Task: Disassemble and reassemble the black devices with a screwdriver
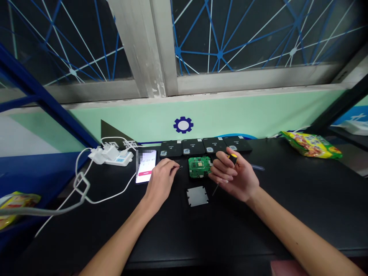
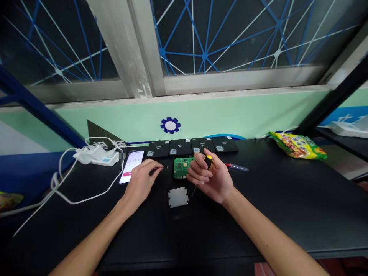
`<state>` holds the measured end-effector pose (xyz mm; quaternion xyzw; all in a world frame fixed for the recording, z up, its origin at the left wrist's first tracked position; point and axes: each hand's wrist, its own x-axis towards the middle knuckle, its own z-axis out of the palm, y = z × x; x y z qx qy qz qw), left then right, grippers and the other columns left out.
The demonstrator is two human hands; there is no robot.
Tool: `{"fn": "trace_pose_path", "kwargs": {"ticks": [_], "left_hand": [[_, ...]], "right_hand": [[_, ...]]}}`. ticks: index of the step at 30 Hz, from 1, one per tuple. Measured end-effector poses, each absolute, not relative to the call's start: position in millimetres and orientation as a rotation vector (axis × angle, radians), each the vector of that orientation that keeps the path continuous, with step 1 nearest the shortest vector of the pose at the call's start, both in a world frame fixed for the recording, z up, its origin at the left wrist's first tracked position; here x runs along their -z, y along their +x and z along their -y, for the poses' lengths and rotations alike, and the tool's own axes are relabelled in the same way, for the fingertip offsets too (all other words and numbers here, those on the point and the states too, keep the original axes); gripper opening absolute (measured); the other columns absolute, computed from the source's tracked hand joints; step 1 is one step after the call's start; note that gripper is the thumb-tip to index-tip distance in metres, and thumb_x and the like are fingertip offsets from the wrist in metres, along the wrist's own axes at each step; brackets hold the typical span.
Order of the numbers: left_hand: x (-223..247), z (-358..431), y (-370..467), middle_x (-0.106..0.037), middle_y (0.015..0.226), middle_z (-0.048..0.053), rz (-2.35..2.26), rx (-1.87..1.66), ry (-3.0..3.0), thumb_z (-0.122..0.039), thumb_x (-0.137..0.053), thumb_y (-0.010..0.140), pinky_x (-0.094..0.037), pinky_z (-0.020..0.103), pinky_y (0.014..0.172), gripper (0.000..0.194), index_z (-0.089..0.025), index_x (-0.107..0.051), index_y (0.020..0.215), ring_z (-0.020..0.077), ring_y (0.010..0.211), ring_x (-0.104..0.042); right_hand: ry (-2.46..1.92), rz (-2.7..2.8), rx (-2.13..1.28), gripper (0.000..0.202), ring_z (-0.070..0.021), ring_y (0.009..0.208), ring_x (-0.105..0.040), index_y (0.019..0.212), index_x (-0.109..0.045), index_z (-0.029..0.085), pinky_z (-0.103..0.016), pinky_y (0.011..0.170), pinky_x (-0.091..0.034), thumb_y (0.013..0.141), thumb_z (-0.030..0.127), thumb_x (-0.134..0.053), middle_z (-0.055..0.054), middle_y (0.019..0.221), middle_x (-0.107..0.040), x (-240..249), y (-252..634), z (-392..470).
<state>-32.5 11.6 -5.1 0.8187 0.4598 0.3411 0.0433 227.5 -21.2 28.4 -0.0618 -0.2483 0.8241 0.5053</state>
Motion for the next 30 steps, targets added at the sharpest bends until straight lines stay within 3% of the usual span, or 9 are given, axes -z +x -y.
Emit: {"fn": "trace_pose_path", "kwargs": {"ticks": [12, 20, 30], "left_hand": [[13.5, -11.3, -28.4, -0.075, 0.098, 0.005, -1.536, -0.881, 2.522, 0.000, -0.065, 0.095, -0.058, 0.035, 0.080, 0.022, -0.019, -0.073, 0.102, 0.0234, 0.089, -0.073], [21.3, -8.4, -28.1, -0.077, 0.095, 0.006, -1.671, -0.761, 2.666, -0.005, -0.063, 0.099, -0.055, 0.039, 0.076, 0.031, -0.021, -0.070, 0.126, 0.0278, 0.088, -0.073], [21.0, -10.0, -28.8, -0.076, 0.090, 0.007, -1.701, -0.683, 2.790, -0.005, -0.057, 0.102, -0.049, 0.039, 0.074, 0.027, -0.018, -0.068, 0.122, 0.0285, 0.083, -0.070]], "right_hand": [[-0.150, 0.598, -1.988, 0.048, -0.0108, 0.048, -0.016, 0.066, -0.039, 0.021, -0.026, 0.053, -0.030, 0.109, 0.041, -0.051, 0.008, 0.052, -0.024, -27.1, 226.4, 20.6], [-0.151, 0.597, -1.992, 0.048, -0.0101, 0.048, -0.016, 0.066, -0.041, 0.020, -0.026, 0.052, -0.026, 0.108, 0.041, -0.050, 0.008, 0.051, -0.024, -27.1, 225.0, 21.3], [-0.172, 0.599, -1.989, 0.048, -0.0101, 0.048, -0.016, 0.066, -0.041, 0.020, -0.027, 0.053, -0.027, 0.108, 0.041, -0.052, 0.009, 0.052, -0.024, -27.4, 225.1, 21.3]]}}
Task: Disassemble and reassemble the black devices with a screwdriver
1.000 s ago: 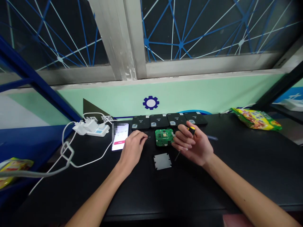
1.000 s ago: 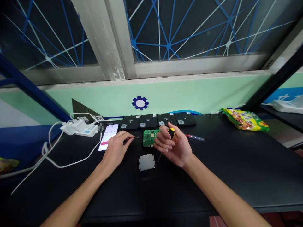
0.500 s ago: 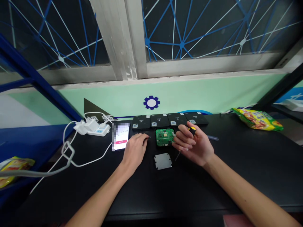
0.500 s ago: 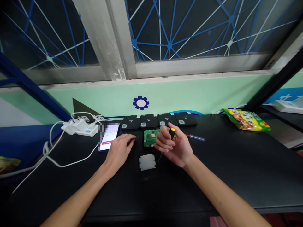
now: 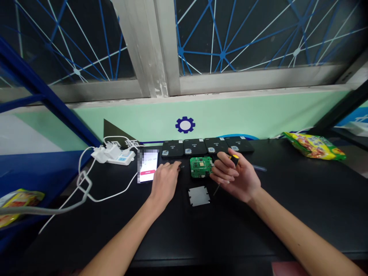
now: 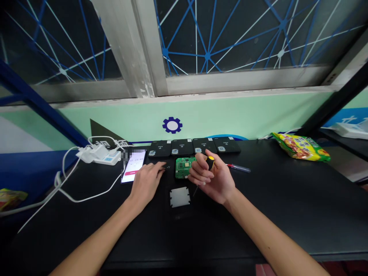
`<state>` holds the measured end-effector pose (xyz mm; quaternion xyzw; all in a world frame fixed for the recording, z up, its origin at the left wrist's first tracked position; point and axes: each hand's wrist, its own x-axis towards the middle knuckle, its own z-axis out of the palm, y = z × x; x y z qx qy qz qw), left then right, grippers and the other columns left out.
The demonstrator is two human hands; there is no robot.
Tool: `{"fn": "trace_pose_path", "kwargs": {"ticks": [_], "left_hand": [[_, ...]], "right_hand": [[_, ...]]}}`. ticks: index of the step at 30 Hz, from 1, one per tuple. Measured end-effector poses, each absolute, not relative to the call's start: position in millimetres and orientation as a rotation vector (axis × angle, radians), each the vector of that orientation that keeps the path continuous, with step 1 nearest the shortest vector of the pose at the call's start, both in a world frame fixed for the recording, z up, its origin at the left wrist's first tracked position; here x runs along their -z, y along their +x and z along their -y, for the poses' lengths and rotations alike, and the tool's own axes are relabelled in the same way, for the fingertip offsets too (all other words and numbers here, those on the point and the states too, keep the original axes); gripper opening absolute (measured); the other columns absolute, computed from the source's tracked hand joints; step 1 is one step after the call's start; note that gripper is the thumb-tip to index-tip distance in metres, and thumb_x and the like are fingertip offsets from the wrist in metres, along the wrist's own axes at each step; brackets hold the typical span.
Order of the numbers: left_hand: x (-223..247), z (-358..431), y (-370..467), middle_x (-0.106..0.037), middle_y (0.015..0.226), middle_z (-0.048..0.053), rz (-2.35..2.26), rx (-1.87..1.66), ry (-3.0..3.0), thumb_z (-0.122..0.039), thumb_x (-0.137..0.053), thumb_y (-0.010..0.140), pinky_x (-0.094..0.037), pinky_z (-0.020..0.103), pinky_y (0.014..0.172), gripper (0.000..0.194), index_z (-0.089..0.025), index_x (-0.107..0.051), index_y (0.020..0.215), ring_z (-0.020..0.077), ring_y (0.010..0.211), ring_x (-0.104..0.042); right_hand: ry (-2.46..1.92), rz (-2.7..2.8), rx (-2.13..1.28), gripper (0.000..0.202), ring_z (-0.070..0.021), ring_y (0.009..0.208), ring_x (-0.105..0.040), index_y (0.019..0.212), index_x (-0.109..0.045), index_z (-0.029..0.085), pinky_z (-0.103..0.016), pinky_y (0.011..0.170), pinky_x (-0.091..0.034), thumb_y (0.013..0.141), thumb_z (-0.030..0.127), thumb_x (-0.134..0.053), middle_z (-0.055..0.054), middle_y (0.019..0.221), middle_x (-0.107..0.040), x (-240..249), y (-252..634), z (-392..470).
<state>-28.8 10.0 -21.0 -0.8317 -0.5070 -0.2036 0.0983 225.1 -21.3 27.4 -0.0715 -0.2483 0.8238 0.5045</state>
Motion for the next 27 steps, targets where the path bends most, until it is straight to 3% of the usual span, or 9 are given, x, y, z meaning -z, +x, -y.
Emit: {"fn": "trace_pose_path", "kwargs": {"ticks": [6, 10, 14, 18, 21, 24, 27], "left_hand": [[15.1, -5.6, -26.1, -0.075, 0.092, 0.007, 1.503, 0.603, -2.468, -0.005, -0.057, 0.102, -0.047, 0.039, 0.076, 0.017, -0.019, -0.064, 0.110, 0.0274, 0.084, -0.069], [3.7, -0.4, -23.1, -0.069, 0.081, 0.003, 1.543, 0.636, -2.464, -0.008, -0.058, 0.102, -0.042, 0.035, 0.071, 0.014, -0.020, -0.062, 0.094, 0.0236, 0.077, -0.066], [-14.7, 5.3, -21.4, -0.064, 0.069, -0.003, 1.711, 0.632, -2.738, -0.032, -0.066, 0.103, -0.035, 0.030, 0.059, 0.026, -0.022, -0.060, 0.080, 0.0164, 0.062, -0.060], [-29.9, 11.2, -23.4, -0.064, 0.069, -0.005, 1.639, 0.395, -3.183, -0.056, -0.079, 0.089, -0.035, 0.027, 0.056, 0.034, -0.024, -0.068, 0.090, 0.0149, 0.061, -0.059], [-33.9, 13.5, -24.5, -0.065, 0.075, -0.004, 1.535, 0.324, -3.263, -0.066, -0.088, 0.074, -0.036, 0.027, 0.056, 0.051, -0.025, -0.070, 0.098, 0.0167, 0.066, -0.060], [-34.5, 14.4, -23.5, -0.066, 0.084, -0.003, 1.456, 0.340, -3.226, -0.065, -0.092, 0.065, -0.040, 0.028, 0.061, 0.059, -0.025, -0.070, 0.102, 0.0181, 0.071, -0.061], [-35.5, 15.7, -20.9, -0.065, 0.089, -0.002, 1.420, 0.322, -3.220, -0.057, -0.094, 0.067, -0.044, 0.029, 0.065, 0.052, -0.024, -0.070, 0.099, 0.0189, 0.075, -0.062]], "right_hand": [[-0.173, 0.607, -1.990, 0.048, -0.0106, 0.048, -0.016, 0.066, -0.041, 0.020, -0.026, 0.053, -0.028, 0.108, 0.041, -0.051, 0.008, 0.052, -0.024, -27.4, 225.1, 21.5], [-0.164, 0.612, -1.983, 0.047, -0.0109, 0.049, -0.016, 0.067, -0.041, 0.020, -0.026, 0.053, -0.028, 0.108, 0.040, -0.051, 0.008, 0.052, -0.025, -27.5, 225.2, 21.1], [-0.162, 0.604, -1.991, 0.048, -0.0107, 0.049, -0.016, 0.067, -0.041, 0.021, -0.025, 0.052, -0.027, 0.107, 0.042, -0.054, 0.009, 0.052, -0.025, -26.9, 225.3, 19.0], [-0.161, 0.595, -1.988, 0.048, -0.0108, 0.049, -0.016, 0.066, -0.040, 0.021, -0.025, 0.051, -0.027, 0.106, 0.043, -0.056, 0.009, 0.051, -0.024, -26.0, 225.6, 17.3], [-0.173, 0.600, -1.986, 0.049, -0.0112, 0.049, -0.016, 0.066, -0.039, 0.022, -0.025, 0.051, -0.029, 0.105, 0.044, -0.059, 0.009, 0.051, -0.023, -25.5, 225.7, 17.4], [-0.198, 0.611, -1.983, 0.050, -0.0118, 0.049, -0.015, 0.066, -0.038, 0.022, -0.025, 0.051, -0.031, 0.105, 0.045, -0.060, 0.009, 0.051, -0.022, -25.2, 225.8, 17.5], [-0.210, 0.622, -1.979, 0.050, -0.0119, 0.049, -0.014, 0.065, -0.041, 0.022, -0.025, 0.051, -0.030, 0.106, 0.047, -0.058, 0.009, 0.052, -0.021, -25.5, 225.9, 18.0]]}}
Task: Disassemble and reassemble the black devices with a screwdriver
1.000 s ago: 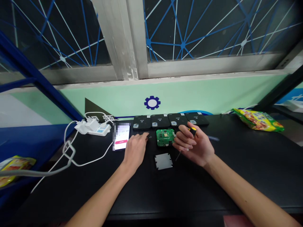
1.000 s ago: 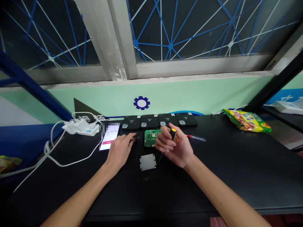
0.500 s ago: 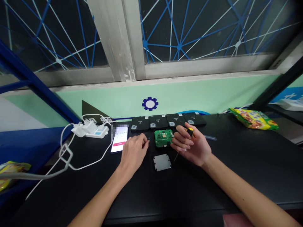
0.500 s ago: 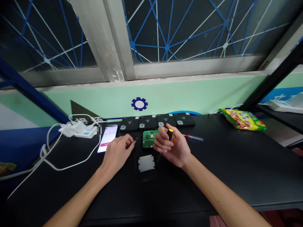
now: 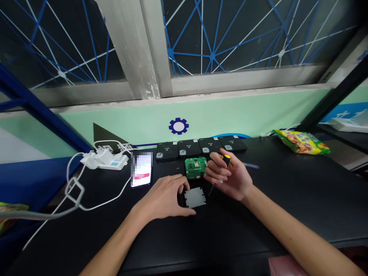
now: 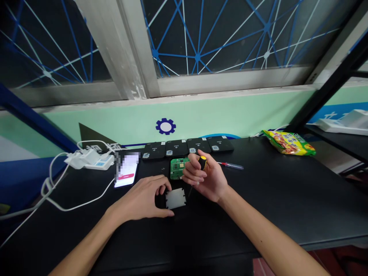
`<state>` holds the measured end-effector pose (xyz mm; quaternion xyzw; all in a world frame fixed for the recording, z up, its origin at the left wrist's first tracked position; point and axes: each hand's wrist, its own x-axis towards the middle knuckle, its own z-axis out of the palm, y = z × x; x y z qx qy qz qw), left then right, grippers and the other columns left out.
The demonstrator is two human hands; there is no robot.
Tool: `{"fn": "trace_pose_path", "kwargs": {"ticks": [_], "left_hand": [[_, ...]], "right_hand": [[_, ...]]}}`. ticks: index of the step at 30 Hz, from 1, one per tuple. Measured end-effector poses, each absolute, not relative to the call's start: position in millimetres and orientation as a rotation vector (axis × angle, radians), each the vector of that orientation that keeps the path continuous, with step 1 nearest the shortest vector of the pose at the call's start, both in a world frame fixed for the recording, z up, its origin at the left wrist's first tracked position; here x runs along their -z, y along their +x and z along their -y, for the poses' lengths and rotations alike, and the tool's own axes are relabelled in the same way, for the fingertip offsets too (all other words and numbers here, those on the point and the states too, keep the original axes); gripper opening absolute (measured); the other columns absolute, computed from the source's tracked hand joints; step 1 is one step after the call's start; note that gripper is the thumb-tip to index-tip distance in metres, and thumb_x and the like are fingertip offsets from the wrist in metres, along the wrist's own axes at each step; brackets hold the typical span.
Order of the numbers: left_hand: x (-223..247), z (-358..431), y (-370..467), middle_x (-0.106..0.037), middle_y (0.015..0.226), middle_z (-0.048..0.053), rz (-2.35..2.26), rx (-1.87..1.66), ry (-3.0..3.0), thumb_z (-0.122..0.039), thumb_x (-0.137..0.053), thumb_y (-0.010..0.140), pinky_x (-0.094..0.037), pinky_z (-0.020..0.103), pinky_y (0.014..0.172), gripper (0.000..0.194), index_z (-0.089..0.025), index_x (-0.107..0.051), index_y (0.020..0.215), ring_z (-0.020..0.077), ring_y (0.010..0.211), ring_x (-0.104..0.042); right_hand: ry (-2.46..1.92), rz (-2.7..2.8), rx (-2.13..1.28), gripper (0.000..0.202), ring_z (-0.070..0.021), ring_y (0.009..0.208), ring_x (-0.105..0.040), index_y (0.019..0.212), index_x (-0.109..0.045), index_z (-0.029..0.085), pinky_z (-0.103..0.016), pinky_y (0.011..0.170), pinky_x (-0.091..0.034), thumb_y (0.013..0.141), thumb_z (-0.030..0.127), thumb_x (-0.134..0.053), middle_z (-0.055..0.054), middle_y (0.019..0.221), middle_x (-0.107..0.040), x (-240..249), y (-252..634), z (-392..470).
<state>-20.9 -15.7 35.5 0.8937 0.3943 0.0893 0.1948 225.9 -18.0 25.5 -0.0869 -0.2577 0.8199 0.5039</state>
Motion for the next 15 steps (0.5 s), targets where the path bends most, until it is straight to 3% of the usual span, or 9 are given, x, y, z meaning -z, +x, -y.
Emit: {"fn": "trace_pose_path", "kwargs": {"ticks": [3, 6, 15], "left_hand": [[-36.2, 18.4, -18.4, -0.067, 0.096, -0.001, -1.098, -0.269, 2.517, -0.046, -0.094, 0.071, -0.047, 0.029, 0.068, 0.041, -0.024, -0.071, 0.097, 0.0198, 0.082, -0.064], [-34.2, 21.5, -16.3, -0.069, 0.106, 0.001, -1.116, -0.305, 2.517, -0.044, -0.094, 0.072, -0.051, 0.031, 0.070, 0.042, -0.025, -0.073, 0.103, 0.0210, 0.084, -0.067], [-21.3, 21.7, -14.5, -0.073, 0.132, 0.005, -1.016, -0.451, 2.495, -0.035, -0.092, 0.079, -0.059, 0.042, 0.097, 0.045, -0.029, -0.077, 0.122, 0.0296, 0.111, -0.075]], "right_hand": [[-0.207, 0.668, -1.966, 0.054, -0.0116, 0.050, -0.014, 0.065, -0.047, 0.020, -0.025, 0.050, -0.027, 0.106, 0.055, -0.054, 0.008, 0.053, -0.021, -27.5, 223.6, 20.5], [-0.220, 0.782, -1.943, 0.060, -0.0126, 0.052, -0.018, 0.063, -0.053, 0.019, -0.026, 0.050, -0.025, 0.107, 0.061, -0.049, 0.006, 0.055, -0.024, -31.1, 216.1, 25.3], [-0.232, 1.005, -1.868, 0.052, -0.0157, 0.059, -0.028, 0.068, -0.059, 0.019, -0.030, 0.055, -0.026, 0.105, 0.055, -0.052, 0.002, 0.062, -0.035, -32.5, 175.6, 26.2]]}}
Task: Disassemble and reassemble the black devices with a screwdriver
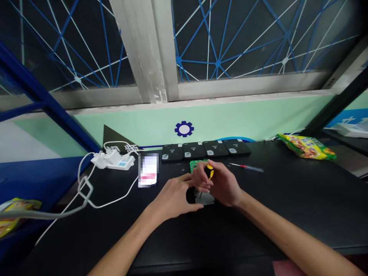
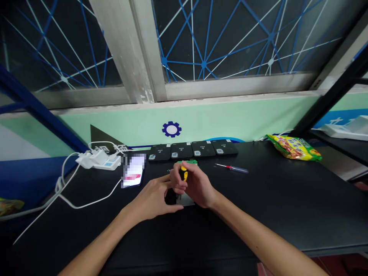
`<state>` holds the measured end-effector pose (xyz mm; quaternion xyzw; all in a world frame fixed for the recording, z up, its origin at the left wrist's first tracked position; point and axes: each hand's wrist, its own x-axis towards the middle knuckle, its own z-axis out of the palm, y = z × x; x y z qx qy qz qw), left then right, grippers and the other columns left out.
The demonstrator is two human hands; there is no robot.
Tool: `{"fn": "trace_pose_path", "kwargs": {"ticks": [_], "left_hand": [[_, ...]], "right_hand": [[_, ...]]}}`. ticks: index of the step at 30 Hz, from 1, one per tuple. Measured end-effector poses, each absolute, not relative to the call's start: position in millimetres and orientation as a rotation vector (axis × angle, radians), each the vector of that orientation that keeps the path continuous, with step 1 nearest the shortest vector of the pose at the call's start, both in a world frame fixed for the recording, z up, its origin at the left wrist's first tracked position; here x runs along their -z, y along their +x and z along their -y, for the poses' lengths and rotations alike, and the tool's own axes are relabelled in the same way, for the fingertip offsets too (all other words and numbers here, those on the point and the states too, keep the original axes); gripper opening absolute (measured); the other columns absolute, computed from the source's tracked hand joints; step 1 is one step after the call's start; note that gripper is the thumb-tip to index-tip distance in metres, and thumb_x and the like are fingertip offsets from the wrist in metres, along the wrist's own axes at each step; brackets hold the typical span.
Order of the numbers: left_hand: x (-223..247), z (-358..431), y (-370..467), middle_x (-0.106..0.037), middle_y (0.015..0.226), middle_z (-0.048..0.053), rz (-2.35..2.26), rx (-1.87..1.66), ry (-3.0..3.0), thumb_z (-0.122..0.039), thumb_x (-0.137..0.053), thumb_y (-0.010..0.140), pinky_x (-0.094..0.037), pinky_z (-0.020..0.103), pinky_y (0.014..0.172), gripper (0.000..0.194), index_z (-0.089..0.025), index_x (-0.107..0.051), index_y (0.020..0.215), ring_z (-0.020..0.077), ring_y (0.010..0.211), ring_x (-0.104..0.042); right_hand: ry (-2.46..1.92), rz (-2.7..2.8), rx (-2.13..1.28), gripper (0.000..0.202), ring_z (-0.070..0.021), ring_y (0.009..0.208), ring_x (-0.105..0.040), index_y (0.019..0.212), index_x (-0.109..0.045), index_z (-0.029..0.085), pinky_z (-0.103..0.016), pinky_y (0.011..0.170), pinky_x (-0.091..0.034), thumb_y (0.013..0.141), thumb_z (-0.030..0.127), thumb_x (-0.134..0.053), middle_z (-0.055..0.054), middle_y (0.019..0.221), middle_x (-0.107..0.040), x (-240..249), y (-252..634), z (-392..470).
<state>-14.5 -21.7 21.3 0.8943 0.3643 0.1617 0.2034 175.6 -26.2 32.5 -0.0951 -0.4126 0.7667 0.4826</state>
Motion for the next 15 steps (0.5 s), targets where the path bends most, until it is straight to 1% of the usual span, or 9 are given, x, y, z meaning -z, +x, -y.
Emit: {"fn": "trace_pose_path", "kwargs": {"ticks": [3, 5, 9, 12, 15], "left_hand": [[-16.8, 19.2, -15.7, -0.078, 0.120, 0.005, -1.042, -0.475, 2.470, -0.037, -0.093, 0.079, -0.059, 0.043, 0.097, 0.044, -0.026, -0.078, 0.119, 0.0302, 0.108, -0.076], [-15.4, 17.7, -16.2, -0.079, 0.113, 0.005, -1.051, -0.472, 2.457, -0.040, -0.094, 0.079, -0.059, 0.042, 0.094, 0.042, -0.025, -0.079, 0.115, 0.0300, 0.104, -0.077], [-16.2, 15.5, -15.9, -0.080, 0.109, 0.004, -1.037, -0.445, 2.410, -0.041, -0.093, 0.079, -0.059, 0.039, 0.087, 0.036, -0.025, -0.080, 0.109, 0.0280, 0.098, -0.077], [-16.1, 14.3, -15.3, -0.081, 0.103, 0.003, -1.047, -0.441, 2.376, -0.041, -0.095, 0.078, -0.058, 0.039, 0.087, 0.033, -0.025, -0.080, 0.103, 0.0283, 0.099, -0.076], [-14.1, 13.3, -15.1, -0.081, 0.099, 0.002, -1.061, -0.444, 2.353, -0.041, -0.095, 0.077, -0.058, 0.039, 0.087, 0.032, -0.025, -0.080, 0.100, 0.0283, 0.100, -0.076]], "right_hand": [[-0.245, 1.048, -1.855, 0.050, -0.0154, 0.059, -0.027, 0.069, -0.059, 0.019, -0.031, 0.056, -0.024, 0.105, 0.053, -0.051, 0.002, 0.063, -0.035, -31.2, 167.2, 24.0], [-0.279, 1.090, -1.819, 0.049, -0.0151, 0.058, -0.028, 0.069, -0.060, 0.019, -0.031, 0.056, -0.024, 0.105, 0.051, -0.051, 0.002, 0.062, -0.034, -30.5, 164.1, 23.5], [-0.306, 1.123, -1.763, 0.047, -0.0150, 0.058, -0.029, 0.070, -0.061, 0.019, -0.031, 0.057, -0.026, 0.105, 0.049, -0.051, 0.003, 0.061, -0.034, -28.0, 161.9, 22.6], [-0.288, 1.115, -1.769, 0.047, -0.0145, 0.057, -0.029, 0.069, -0.061, 0.019, -0.031, 0.056, -0.026, 0.104, 0.049, -0.051, 0.003, 0.061, -0.035, -25.1, 162.0, 21.4], [-0.289, 1.119, -1.769, 0.047, -0.0146, 0.057, -0.031, 0.069, -0.061, 0.018, -0.031, 0.056, -0.027, 0.105, 0.047, -0.050, 0.002, 0.061, -0.037, -23.4, 162.3, 21.5]]}}
